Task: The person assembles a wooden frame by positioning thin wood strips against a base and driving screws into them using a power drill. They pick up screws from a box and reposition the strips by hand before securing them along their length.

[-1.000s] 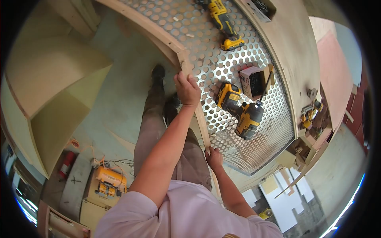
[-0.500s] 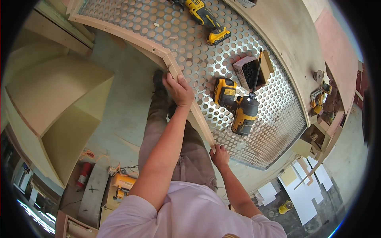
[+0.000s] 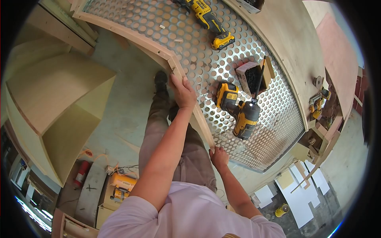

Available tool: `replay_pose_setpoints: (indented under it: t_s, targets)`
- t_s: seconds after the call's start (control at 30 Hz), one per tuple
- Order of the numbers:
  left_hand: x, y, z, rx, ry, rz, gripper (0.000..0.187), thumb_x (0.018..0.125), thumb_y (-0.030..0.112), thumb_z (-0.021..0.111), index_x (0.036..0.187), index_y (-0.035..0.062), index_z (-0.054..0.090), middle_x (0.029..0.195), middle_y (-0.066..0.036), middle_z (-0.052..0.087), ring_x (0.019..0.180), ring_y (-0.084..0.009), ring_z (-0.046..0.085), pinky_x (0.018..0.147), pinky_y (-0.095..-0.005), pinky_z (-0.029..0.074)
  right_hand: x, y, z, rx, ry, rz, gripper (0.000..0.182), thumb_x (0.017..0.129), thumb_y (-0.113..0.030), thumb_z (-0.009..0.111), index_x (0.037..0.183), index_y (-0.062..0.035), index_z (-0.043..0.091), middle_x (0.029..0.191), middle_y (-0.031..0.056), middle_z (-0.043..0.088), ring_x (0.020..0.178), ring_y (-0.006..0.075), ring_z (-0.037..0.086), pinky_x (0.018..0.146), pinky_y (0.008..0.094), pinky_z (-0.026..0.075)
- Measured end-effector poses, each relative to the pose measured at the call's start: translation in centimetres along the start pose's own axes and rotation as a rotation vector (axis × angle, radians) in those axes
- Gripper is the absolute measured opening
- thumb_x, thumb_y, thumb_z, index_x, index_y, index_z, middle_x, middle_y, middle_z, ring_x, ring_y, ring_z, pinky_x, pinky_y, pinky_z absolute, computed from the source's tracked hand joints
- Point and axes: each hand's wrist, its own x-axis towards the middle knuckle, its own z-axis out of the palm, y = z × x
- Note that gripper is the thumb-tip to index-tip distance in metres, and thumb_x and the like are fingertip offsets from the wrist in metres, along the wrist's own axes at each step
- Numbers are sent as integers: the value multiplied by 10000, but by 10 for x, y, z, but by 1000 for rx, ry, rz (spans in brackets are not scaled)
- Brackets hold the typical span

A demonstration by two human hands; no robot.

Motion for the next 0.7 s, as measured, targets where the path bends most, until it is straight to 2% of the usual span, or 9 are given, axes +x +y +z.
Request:
replay_pose_setpoints:
  t_s: [0.17, 0.27, 0.37, 0.47, 0.5, 0.57, 0.67, 0.7]
  targets:
    - [-1, 3, -4, 8, -45, -64, 759, 992, 240, 626, 1539, -51, 187, 1542, -342, 275, 1324, -534, 458, 1024, -515, 494, -1, -2, 3, -33, -5, 13, 420, 918, -469, 675, 1114, -98, 691, 1096, 146, 657, 1028, 358, 689, 808, 521, 579]
    - [-1, 10, -7, 29, -39, -60, 801, 962, 233, 658, 1541, -46, 181, 1548, -341, 269, 1323, -532, 463, 1024, -514, 498, 1, -1, 0, -21, -21, 2, 422, 919, -478, 678, 1084, -90, 693, 1093, 152, 668, 968, 370, 703, 805, 523, 577]
    - [0, 4, -2, 11, -26, -41, 805, 948, 216, 663, 1540, -42, 183, 1548, -337, 270, 1327, -527, 465, 1022, -510, 505, 5, 4, -11, -3, -12, -74, 427, 928, -482, 681, 955, -56, 695, 973, 189, 689, 848, 401, 706, 749, 539, 560]
    - [-1, -3, 1, -6, -25, -55, 793, 945, 208, 661, 1539, -34, 194, 1544, -333, 277, 1327, -524, 466, 1017, -505, 512, 21, 7, -29, 134, 88, -120, 437, 892, -472, 742, 870, -40, 682, 842, 198, 695, 778, 390, 705, 701, 517, 552]
    - [-2, -2, 1, -18, -20, -63, 789, 945, 208, 660, 1539, -30, 199, 1541, -332, 282, 1326, -525, 467, 1015, -505, 514, 28, 5, -36, 230, 274, -183, 431, 873, -437, 784, 830, -28, 659, 758, 198, 685, 751, 385, 698, 666, 482, 540]
    - [-2, -1, 2, -37, -14, -77, 784, 946, 213, 662, 1538, -26, 207, 1538, -329, 289, 1320, -526, 471, 1009, -506, 517, 44, -6, -63, 402, 396, -114, 425, 876, -427, 788, 819, -28, 655, 768, 191, 691, 728, 387, 694, 644, 465, 531]
    - [-2, 1, 0, -43, 1, -84, 770, 956, 235, 665, 1529, -29, 223, 1514, -326, 314, 1289, -526, 490, 994, -508, 515, 55, -18, -95, 504, 494, -145, 391, 885, -388, 794, 826, -27, 658, 727, 178, 678, 680, 383, 682, 623, 459, 523]
    - [-2, 1, 1, -45, 19, -73, 757, 965, 247, 664, 1520, -34, 233, 1493, -326, 336, 1270, -526, 500, 987, -507, 508, 56, -22, -100, 458, 438, -157, 384, 883, -373, 795, 815, -27, 643, 727, 175, 679, 673, 375, 680, 615, 459, 520]
